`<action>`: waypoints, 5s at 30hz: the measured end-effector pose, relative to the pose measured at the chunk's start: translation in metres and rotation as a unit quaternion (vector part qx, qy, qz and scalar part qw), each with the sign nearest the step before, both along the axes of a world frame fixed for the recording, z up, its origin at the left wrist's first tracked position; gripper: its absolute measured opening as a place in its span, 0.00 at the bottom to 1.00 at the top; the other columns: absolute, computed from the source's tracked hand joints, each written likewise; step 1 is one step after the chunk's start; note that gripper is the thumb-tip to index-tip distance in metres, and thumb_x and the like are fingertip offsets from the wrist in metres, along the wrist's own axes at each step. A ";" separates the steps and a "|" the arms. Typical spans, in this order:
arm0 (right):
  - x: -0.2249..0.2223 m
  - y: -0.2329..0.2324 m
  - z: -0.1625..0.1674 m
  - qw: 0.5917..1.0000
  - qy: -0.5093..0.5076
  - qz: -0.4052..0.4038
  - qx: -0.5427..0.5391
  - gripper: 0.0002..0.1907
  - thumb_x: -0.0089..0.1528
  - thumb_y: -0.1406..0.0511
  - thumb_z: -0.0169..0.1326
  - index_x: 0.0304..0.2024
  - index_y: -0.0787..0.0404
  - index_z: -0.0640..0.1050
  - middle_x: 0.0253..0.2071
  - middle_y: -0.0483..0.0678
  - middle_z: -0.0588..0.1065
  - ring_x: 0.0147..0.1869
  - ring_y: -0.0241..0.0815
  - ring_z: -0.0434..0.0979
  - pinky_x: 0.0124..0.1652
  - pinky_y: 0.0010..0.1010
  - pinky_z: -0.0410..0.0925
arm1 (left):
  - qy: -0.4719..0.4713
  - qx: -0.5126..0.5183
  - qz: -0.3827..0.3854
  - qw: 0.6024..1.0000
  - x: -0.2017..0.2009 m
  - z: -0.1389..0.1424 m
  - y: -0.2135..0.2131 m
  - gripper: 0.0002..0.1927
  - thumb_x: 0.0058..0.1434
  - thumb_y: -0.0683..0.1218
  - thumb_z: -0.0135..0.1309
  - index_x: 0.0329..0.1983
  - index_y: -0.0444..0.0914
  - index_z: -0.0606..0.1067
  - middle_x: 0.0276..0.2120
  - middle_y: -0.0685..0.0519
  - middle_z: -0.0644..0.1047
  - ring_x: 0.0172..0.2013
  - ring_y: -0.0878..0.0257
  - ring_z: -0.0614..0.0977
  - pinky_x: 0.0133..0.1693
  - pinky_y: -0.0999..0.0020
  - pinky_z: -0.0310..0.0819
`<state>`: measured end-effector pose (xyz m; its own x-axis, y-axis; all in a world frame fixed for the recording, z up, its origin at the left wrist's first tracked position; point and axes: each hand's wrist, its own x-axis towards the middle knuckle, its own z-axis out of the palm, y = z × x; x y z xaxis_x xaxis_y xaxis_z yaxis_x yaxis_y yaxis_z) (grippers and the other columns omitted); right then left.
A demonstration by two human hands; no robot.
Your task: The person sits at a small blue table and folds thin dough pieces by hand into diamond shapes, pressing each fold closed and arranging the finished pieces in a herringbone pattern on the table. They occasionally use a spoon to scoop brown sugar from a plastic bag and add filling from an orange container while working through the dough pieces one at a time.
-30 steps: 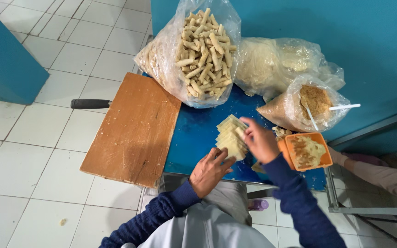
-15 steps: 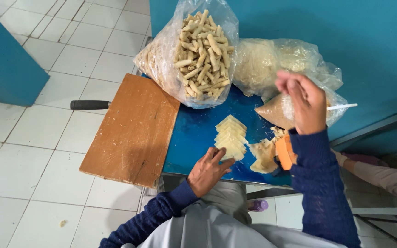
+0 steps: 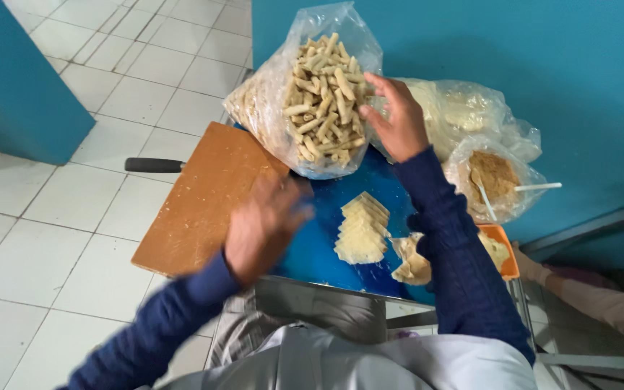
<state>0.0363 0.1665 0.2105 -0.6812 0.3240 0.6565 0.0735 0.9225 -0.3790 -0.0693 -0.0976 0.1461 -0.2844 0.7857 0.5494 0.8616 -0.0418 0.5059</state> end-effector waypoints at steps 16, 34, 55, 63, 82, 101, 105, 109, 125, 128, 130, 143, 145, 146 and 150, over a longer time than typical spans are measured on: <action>-0.093 -0.030 0.078 0.971 -0.169 -0.167 0.020 0.15 0.65 0.61 0.60 0.55 0.51 0.82 0.50 0.53 0.80 0.54 0.54 0.80 0.54 0.42 0.72 | -0.035 -0.006 0.245 0.969 -0.127 0.096 0.141 0.09 0.69 0.40 0.44 0.50 0.38 0.72 0.42 0.40 0.80 0.44 0.37 0.81 0.43 0.41 0.74; -0.044 0.015 0.041 0.943 -0.218 -0.243 -0.063 0.23 0.73 0.54 0.46 0.30 0.60 0.80 0.24 0.50 0.78 0.35 0.56 0.79 0.41 0.45 0.70 | -0.017 0.006 0.095 0.995 -0.137 0.059 0.129 0.22 0.71 0.54 0.51 0.28 0.33 0.79 0.29 0.35 0.78 0.31 0.38 0.81 0.35 0.45 0.75; -0.108 -0.017 0.138 0.738 0.263 0.051 -0.620 0.06 0.63 0.73 0.51 0.30 0.69 0.74 0.26 0.53 0.73 0.29 0.43 0.75 0.29 0.39 0.67 | -0.675 0.288 -0.045 0.678 -0.157 0.185 0.181 0.19 0.71 0.49 0.42 0.29 0.31 0.70 0.21 0.42 0.76 0.18 0.59 0.76 0.19 0.68 0.72; -0.100 -0.065 0.068 0.941 0.137 -0.152 0.270 0.45 0.61 0.43 0.58 0.70 0.59 0.60 0.73 0.62 0.56 0.76 0.61 0.58 0.67 0.53 0.56 | -0.652 0.262 -0.129 0.700 -0.166 0.171 0.193 0.18 0.72 0.49 0.40 0.33 0.30 0.69 0.24 0.40 0.80 0.21 0.61 0.78 0.27 0.68 0.78; -0.092 -0.021 0.015 0.964 0.068 -0.173 0.191 0.62 0.54 0.42 0.70 0.79 0.52 0.52 0.72 0.56 0.60 0.75 0.59 0.59 0.67 0.54 0.56 | 0.036 0.212 0.018 0.976 -0.162 0.064 0.143 0.72 0.48 0.63 0.78 0.78 0.36 0.39 0.75 0.32 0.43 0.76 0.35 0.45 0.74 0.41 0.40; -0.014 0.007 0.020 0.969 -0.061 -0.176 -0.163 0.35 0.67 0.51 0.56 0.75 0.49 0.65 0.65 0.53 0.68 0.51 0.47 0.77 0.47 0.42 0.75 | 0.391 0.034 -0.052 0.918 -0.187 0.052 0.084 0.20 0.59 0.62 0.59 0.44 0.45 0.76 0.42 0.60 0.77 0.49 0.63 0.76 0.61 0.50 0.57; -0.034 0.026 0.034 0.991 -0.035 -0.120 -0.057 0.39 0.64 0.56 0.65 0.71 0.64 0.63 0.49 0.59 0.69 0.40 0.43 0.75 0.35 0.37 0.74 | 0.397 0.057 -0.096 0.911 -0.176 0.055 0.085 0.09 0.67 0.54 0.58 0.46 0.48 0.77 0.43 0.63 0.78 0.52 0.66 0.76 0.62 0.54 0.59; -0.043 0.030 0.042 0.980 -0.063 -0.177 -0.058 0.16 0.66 0.62 0.59 0.57 0.51 0.80 0.33 0.45 0.78 0.32 0.35 0.78 0.38 0.35 0.73 | 0.369 0.026 -0.102 0.923 -0.174 0.067 0.067 0.08 0.66 0.54 0.58 0.41 0.47 0.77 0.42 0.59 0.77 0.55 0.63 0.76 0.64 0.51 0.58; 0.035 0.017 -0.064 0.906 0.025 0.020 -0.422 0.22 0.67 0.66 0.51 0.64 0.61 0.67 0.42 0.45 0.74 0.39 0.34 0.80 0.32 0.25 0.74 | -0.347 0.054 -0.053 0.935 -0.091 -0.069 0.073 0.45 0.55 0.45 0.72 0.57 0.29 0.48 0.41 0.46 0.66 0.41 0.64 0.73 0.37 0.73 0.76; 0.072 0.001 -0.089 0.942 -0.044 0.016 -0.333 0.10 0.74 0.65 0.51 0.47 0.64 0.81 0.30 0.45 0.76 0.32 0.31 0.74 0.31 0.22 0.65 | -0.380 0.014 -0.066 0.922 -0.046 -0.099 0.068 0.35 0.57 0.42 0.69 0.55 0.31 0.56 0.41 0.48 0.68 0.35 0.63 0.74 0.33 0.72 0.74; 0.094 -0.011 -0.096 0.945 -0.098 -0.073 -0.303 0.09 0.69 0.65 0.53 0.41 0.61 0.82 0.24 0.43 0.75 0.26 0.31 0.71 0.27 0.24 0.64 | -0.307 0.003 -0.125 0.943 -0.012 -0.109 0.049 0.24 0.57 0.40 0.65 0.51 0.33 0.65 0.43 0.47 0.69 0.33 0.59 0.78 0.33 0.67 0.75; 0.237 -0.018 -0.067 0.925 -0.027 -0.353 0.140 0.03 0.69 0.67 0.60 0.44 0.57 0.79 0.39 0.50 0.78 0.42 0.51 0.79 0.44 0.41 0.71 | -0.025 -0.010 0.025 0.999 0.085 -0.131 0.052 0.19 0.53 0.46 0.64 0.42 0.35 0.70 0.40 0.44 0.68 0.43 0.47 0.70 0.41 0.54 0.65; 0.234 -0.009 -0.072 0.916 -0.060 -0.374 0.131 0.04 0.68 0.64 0.61 0.44 0.55 0.79 0.39 0.49 0.78 0.41 0.52 0.79 0.42 0.42 0.71 | -0.021 -0.015 0.037 0.999 0.088 -0.134 0.054 0.17 0.54 0.46 0.63 0.41 0.35 0.70 0.41 0.45 0.68 0.43 0.48 0.71 0.42 0.54 0.65; 0.231 -0.006 -0.075 0.908 -0.085 -0.395 0.109 0.05 0.68 0.62 0.62 0.44 0.54 0.80 0.37 0.49 0.78 0.39 0.52 0.79 0.39 0.42 0.70 | -0.018 -0.019 0.041 0.999 0.089 -0.135 0.053 0.17 0.54 0.46 0.63 0.40 0.36 0.70 0.41 0.45 0.68 0.44 0.48 0.71 0.43 0.55 0.65; 0.225 0.002 -0.089 0.873 -0.173 -0.451 0.066 0.12 0.63 0.57 0.65 0.45 0.53 0.80 0.36 0.48 0.80 0.36 0.53 0.80 0.33 0.44 0.69 | -0.026 -0.026 0.044 0.998 0.089 -0.135 0.057 0.17 0.54 0.45 0.61 0.42 0.34 0.70 0.41 0.45 0.69 0.43 0.48 0.71 0.43 0.54 0.65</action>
